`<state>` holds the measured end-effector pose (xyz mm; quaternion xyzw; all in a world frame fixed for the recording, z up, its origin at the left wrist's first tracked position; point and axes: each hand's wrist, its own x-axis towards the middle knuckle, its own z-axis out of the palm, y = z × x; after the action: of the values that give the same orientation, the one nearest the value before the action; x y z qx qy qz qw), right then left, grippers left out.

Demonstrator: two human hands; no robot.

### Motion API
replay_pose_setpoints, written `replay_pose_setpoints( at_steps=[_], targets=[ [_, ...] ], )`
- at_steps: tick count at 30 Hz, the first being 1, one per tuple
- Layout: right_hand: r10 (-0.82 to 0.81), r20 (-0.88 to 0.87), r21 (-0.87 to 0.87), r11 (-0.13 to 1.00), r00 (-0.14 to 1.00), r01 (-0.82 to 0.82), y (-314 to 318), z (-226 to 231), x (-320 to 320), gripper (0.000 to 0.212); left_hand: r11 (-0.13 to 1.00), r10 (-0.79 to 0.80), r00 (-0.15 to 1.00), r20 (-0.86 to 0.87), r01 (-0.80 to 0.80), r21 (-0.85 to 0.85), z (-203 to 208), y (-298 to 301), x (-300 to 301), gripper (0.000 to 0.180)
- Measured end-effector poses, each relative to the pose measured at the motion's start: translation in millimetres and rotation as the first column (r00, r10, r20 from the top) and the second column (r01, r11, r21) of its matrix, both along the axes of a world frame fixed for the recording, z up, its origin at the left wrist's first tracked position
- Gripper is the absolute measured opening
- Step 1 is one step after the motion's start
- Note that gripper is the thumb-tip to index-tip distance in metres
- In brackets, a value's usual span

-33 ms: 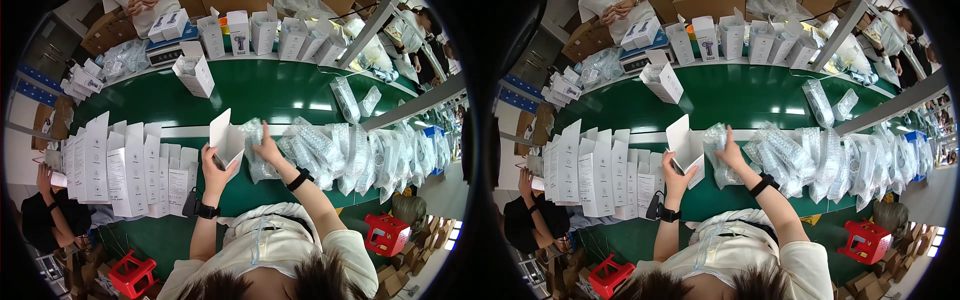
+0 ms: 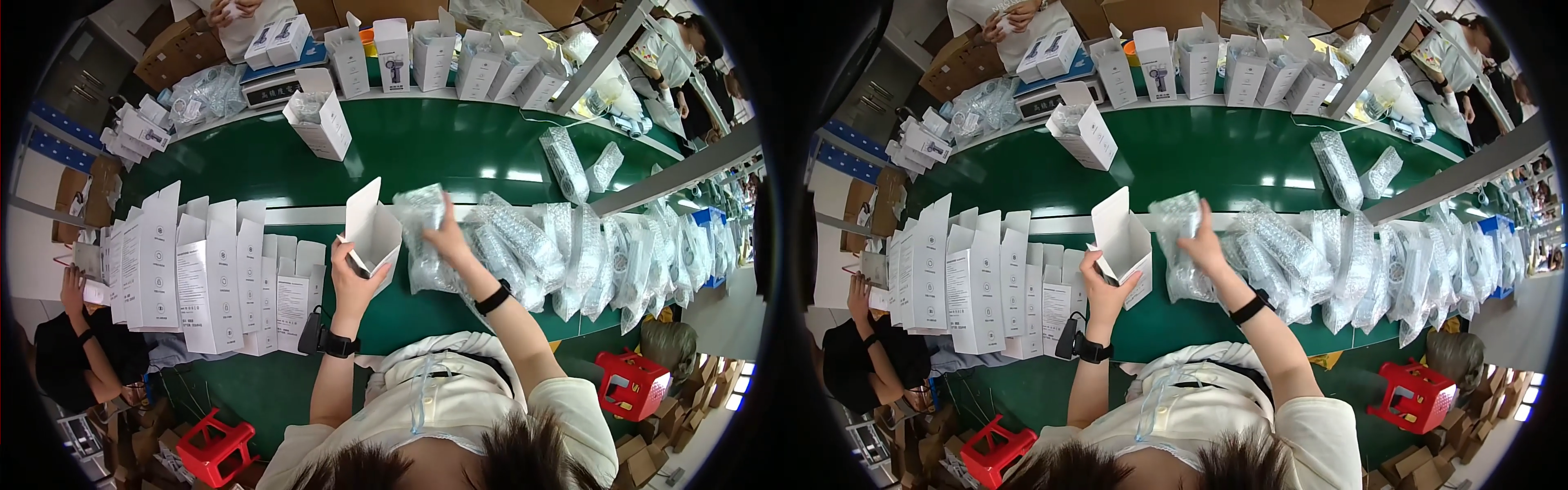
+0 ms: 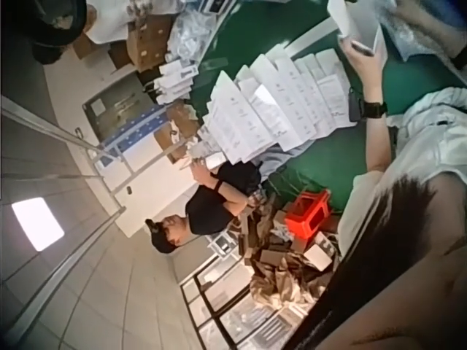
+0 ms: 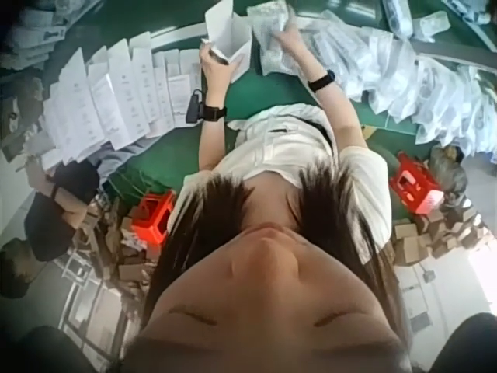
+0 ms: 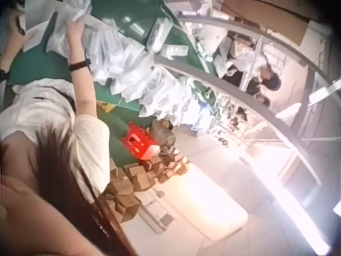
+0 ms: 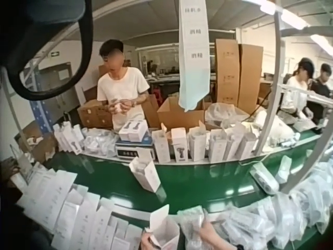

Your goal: Packaging small electronic or industrial components into white boxes on an assembly line.

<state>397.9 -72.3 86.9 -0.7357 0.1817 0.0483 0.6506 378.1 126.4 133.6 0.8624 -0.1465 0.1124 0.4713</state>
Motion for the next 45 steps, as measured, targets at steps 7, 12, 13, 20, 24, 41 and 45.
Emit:
replay_pose_setpoints(
  at_steps=[7, 12, 13, 20, 24, 41, 45],
  targets=[
    [-0.645, 0.279, 0.890, 0.451, 0.711, 0.060, -32.5, 121.7, -16.3, 0.057, 0.996, -0.045, 0.996, -0.073, 0.039, -0.082, -4.4, -17.5, -3.9, 0.079],
    [-0.071, 0.695, 0.401, 0.864, 0.715, -0.304, -12.7, 103.0, -16.4, 0.065, 0.992, -0.122, 0.990, -0.071, 0.123, 0.010, -3.8, -5.6, -11.1, 0.082],
    [0.117, 0.728, 0.250, 0.872, 0.676, -0.420, -18.5, 106.9, -16.8, 0.060, 0.988, -0.154, 0.973, -0.170, 0.153, -0.019, -28.1, 18.9, -11.9, 0.080],
    [0.611, 0.684, -0.284, 0.726, 0.398, -0.626, -39.0, 117.3, -46.7, 0.049, 0.747, -0.447, 0.868, -0.217, 0.496, 0.443, -7.6, 11.5, -27.7, 0.080],
    [0.638, 0.581, -0.673, 0.726, 0.505, -0.142, -52.1, 139.9, -85.3, 0.045, 0.914, -0.390, 0.896, -0.214, 0.405, 0.030, 3.8, -11.2, -36.7, 0.082],
    [-0.267, 0.011, -0.972, 0.223, 0.964, 0.073, -206.4, -13.0, -244.6, 0.086, 0.969, 0.071, 0.980, -0.188, -0.113, -0.222, -9.4, -32.5, -29.7, 0.075],
    [-0.195, 0.058, -0.945, 0.304, 0.979, 0.117, -227.0, -17.0, -241.3, 0.085, 0.984, 0.052, 0.984, -0.170, -0.080, -0.161, -11.6, -22.5, -33.9, 0.075]
  ],
)
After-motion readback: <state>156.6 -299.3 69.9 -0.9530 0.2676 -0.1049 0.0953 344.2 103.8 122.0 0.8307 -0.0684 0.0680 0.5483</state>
